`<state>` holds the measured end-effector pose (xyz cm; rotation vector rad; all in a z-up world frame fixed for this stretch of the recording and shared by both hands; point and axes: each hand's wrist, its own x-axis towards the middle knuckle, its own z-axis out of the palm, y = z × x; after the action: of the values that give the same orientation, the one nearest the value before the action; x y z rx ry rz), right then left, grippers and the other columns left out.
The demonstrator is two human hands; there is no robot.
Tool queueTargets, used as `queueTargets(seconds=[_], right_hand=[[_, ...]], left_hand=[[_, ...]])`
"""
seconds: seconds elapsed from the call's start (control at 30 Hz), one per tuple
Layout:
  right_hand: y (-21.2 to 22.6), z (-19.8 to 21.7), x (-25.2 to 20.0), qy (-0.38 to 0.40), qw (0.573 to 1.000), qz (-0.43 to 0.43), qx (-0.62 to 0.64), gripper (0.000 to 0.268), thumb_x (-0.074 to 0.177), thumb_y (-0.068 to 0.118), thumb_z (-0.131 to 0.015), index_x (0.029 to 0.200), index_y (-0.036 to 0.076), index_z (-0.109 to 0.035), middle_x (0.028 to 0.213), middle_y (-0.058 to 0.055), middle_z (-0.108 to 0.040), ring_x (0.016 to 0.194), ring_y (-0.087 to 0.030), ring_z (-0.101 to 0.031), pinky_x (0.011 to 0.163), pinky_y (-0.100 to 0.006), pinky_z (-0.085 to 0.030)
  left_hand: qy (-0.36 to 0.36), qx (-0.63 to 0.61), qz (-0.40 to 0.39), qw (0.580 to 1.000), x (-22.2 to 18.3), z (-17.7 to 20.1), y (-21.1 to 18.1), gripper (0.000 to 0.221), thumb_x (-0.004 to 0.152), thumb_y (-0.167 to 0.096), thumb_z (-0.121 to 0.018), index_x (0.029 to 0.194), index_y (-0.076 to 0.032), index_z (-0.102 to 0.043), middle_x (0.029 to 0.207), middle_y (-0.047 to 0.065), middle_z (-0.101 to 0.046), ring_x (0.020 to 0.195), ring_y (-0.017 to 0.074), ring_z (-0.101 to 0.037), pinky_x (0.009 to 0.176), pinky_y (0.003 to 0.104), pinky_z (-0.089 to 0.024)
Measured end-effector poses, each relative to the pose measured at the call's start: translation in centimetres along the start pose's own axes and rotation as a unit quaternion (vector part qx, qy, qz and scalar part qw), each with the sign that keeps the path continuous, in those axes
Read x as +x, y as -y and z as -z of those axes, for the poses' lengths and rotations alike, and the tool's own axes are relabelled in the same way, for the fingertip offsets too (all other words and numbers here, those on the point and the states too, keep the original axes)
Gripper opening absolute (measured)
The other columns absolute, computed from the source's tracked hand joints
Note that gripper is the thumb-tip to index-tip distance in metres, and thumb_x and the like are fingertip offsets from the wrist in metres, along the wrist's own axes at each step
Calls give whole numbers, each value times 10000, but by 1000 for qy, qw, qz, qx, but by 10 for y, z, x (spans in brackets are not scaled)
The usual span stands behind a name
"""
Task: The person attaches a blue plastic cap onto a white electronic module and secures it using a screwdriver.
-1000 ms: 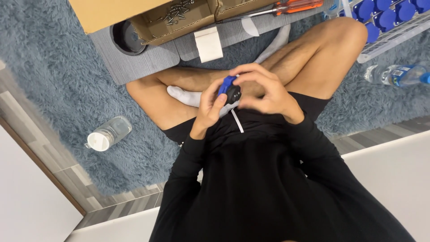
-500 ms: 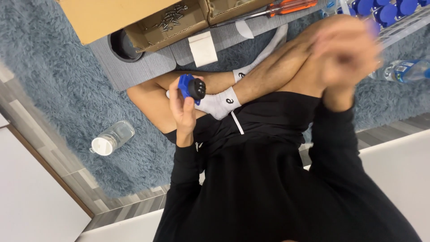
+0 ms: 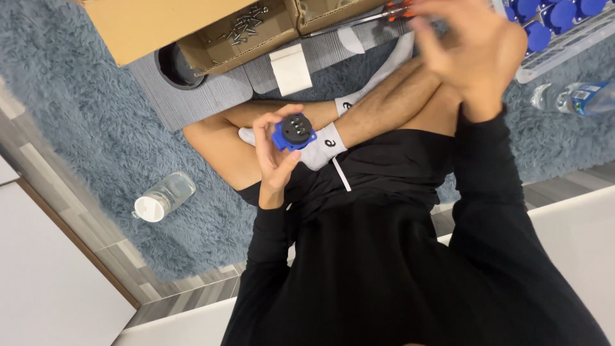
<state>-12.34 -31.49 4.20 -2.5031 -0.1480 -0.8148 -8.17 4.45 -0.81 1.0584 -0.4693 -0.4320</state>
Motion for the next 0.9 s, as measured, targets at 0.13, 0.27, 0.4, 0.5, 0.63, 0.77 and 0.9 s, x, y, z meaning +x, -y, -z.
queueTargets(seconds=[0.13, 0.27, 0.4, 0.5, 0.63, 0.77, 0.9], right_hand=[[-13, -40, -3, 82, 991, 107, -19, 141, 1160, 8, -892, 1258, -60, -816, 1281, -189, -779, 1202, -352, -719, 1040, -457, -526], [-14, -60, -2, 80, 986, 110, -92, 175, 1146, 34, -914, 1279, 4, -805, 1298, -125, -766, 1195, -317, -690, 1017, -442, -535], [-16, -67, -2, 40, 983, 123, -128, 146, 1147, -96, -785, 1229, 19, -823, 1224, -102, -766, 1080, -297, -674, 908, -406, -537], [-19, -63, -7, 39, 983, 114, -138, 259, 1108, -160, -744, 1233, 46, -837, 1193, -92, -747, 1047, -290, -654, 899, -397, -526], [-7, -41, -9, 73, 984, 100, -131, 378, 1095, -243, -705, 1290, 63, -810, 1102, -97, -643, 955, -282, -564, 863, -402, -471], [10, -24, -27, 97, 990, 65, -74, 344, 1144, -228, -709, 1370, 22, -775, 1149, -154, -618, 1008, -319, -586, 863, -412, -508], [43, -8, -32, 141, 987, -27, 74, 264, 1198, -203, -683, 1443, -107, -716, 1275, -267, -590, 1106, -364, -634, 824, -393, -553]], left_hand=[[10, 9, 16, 1000, 6, -2, -3, 423, 1010, -111, -751, 1217, -164, -386, 1579, 339, -510, 1307, 377, -653, 1133, 452, -550], [12, 0, 31, 999, 6, -5, -2, 504, 965, -26, -805, 1178, -157, -367, 1523, 358, -538, 1403, 402, -616, 1225, 485, -522], [15, 43, 27, 999, 6, -9, -6, 581, 966, 23, -819, 1326, -140, -393, 1428, 230, -566, 1217, 428, -743, 1081, 471, -628], [14, 84, 37, 996, 2, -8, -4, 634, 974, 11, -838, 1494, -83, -487, 1421, 178, -569, 1156, 380, -792, 1066, 421, -659], [8, 99, 64, 993, -4, -7, -1, 635, 957, -15, -869, 1518, -50, -574, 1456, 135, -497, 1183, 296, -770, 1083, 391, -700], [-17, 40, 9, 999, -1, 2, 18, 715, 818, 99, -949, 1433, 107, -585, 1373, 186, -511, 917, 245, -773, 724, 311, -659], [29, 129, 37, 991, 9, -9, -12, 577, 991, -269, -795, 1450, -102, -488, 1464, 145, -466, 1393, 249, -513, 1072, 351, -601]])
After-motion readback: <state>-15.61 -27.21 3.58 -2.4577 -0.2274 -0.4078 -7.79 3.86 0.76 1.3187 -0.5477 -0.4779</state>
